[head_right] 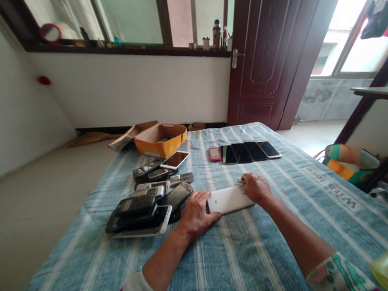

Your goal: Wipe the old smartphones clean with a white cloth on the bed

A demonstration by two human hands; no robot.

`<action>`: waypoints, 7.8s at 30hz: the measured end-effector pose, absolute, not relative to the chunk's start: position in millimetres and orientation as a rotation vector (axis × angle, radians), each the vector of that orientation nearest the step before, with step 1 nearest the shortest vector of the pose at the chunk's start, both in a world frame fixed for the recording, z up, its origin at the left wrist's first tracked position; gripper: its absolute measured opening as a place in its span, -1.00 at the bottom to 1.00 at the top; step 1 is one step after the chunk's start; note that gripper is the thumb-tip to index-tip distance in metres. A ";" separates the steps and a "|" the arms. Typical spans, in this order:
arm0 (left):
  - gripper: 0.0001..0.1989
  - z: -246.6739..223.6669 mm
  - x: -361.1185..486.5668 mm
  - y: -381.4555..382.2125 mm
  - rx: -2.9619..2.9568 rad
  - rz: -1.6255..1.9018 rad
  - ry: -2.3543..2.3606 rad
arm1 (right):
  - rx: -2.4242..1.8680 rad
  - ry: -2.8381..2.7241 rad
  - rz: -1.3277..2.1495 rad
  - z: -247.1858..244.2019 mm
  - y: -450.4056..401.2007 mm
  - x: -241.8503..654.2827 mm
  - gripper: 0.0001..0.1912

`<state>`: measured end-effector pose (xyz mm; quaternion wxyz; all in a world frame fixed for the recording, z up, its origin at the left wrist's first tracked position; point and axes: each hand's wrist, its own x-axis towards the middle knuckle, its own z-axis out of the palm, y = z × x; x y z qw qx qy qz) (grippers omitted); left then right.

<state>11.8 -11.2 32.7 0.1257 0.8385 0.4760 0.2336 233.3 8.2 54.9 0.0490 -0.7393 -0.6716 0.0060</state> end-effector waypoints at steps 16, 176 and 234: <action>-0.66 34.1 11.8 -12.0 2.429 0.667 1.395 | -2.303 -2.069 0.027 58.5 -35.7 230.8 -0.72; -0.58 30.3 3.7 -11.1 2.396 0.737 1.383 | -1.922 -2.009 -0.085 25.7 -56.6 160.7 -0.74; -0.43 16.7 -17.5 -10.1 2.441 0.760 1.144 | -1.770 -2.183 0.043 39.0 -16.4 132.2 -0.78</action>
